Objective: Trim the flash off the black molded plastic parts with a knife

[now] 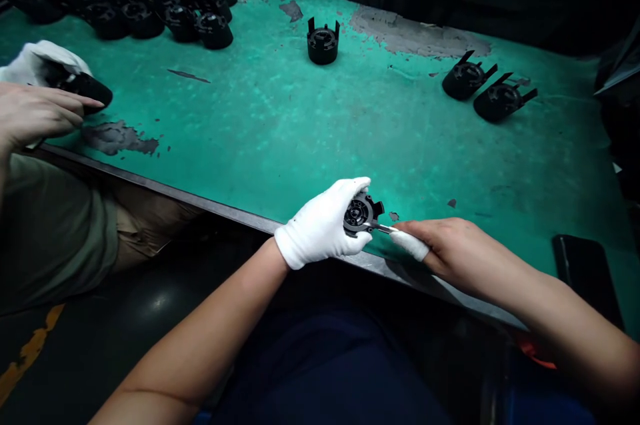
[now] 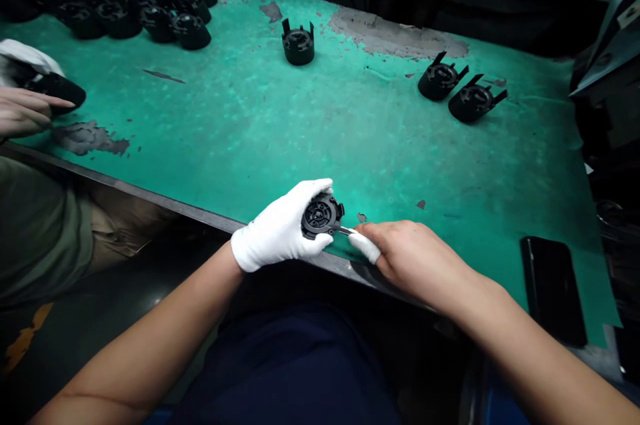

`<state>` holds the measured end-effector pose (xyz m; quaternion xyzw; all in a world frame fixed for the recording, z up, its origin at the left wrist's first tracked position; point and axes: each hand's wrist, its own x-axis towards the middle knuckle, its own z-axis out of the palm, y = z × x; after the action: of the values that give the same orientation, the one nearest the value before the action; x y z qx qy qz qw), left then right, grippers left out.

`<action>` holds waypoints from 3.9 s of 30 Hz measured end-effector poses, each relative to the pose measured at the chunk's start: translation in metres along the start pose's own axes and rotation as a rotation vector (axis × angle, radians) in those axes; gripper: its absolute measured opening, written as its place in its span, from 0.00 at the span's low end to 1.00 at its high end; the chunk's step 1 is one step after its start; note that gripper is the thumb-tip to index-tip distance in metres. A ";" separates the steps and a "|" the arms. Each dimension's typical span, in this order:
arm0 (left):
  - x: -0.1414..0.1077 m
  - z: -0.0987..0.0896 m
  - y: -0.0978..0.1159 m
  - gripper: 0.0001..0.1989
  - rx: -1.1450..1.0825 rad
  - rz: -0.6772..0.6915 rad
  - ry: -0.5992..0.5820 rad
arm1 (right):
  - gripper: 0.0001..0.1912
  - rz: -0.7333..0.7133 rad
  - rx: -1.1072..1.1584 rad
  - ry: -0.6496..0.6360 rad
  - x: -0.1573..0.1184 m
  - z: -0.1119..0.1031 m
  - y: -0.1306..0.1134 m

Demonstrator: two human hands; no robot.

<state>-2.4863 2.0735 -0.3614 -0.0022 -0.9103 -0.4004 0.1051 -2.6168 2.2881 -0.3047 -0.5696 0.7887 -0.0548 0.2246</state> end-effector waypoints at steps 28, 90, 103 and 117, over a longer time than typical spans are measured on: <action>0.014 -0.018 -0.003 0.44 0.010 0.045 -0.193 | 0.15 -0.075 0.231 -0.160 0.020 -0.021 0.013; -0.013 -0.030 -0.025 0.46 0.004 -0.236 0.148 | 0.20 0.220 -0.084 0.325 0.035 0.041 -0.026; -0.013 -0.028 -0.026 0.44 0.034 -0.201 0.184 | 0.20 0.197 -0.087 0.274 0.037 0.040 -0.024; -0.039 -0.055 0.034 0.32 -0.326 -0.427 0.004 | 0.33 0.100 0.981 0.464 0.012 0.071 -0.077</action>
<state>-2.4351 2.0593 -0.3082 0.1736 -0.8134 -0.5550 0.0183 -2.5230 2.2621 -0.3449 -0.3328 0.7257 -0.5298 0.2863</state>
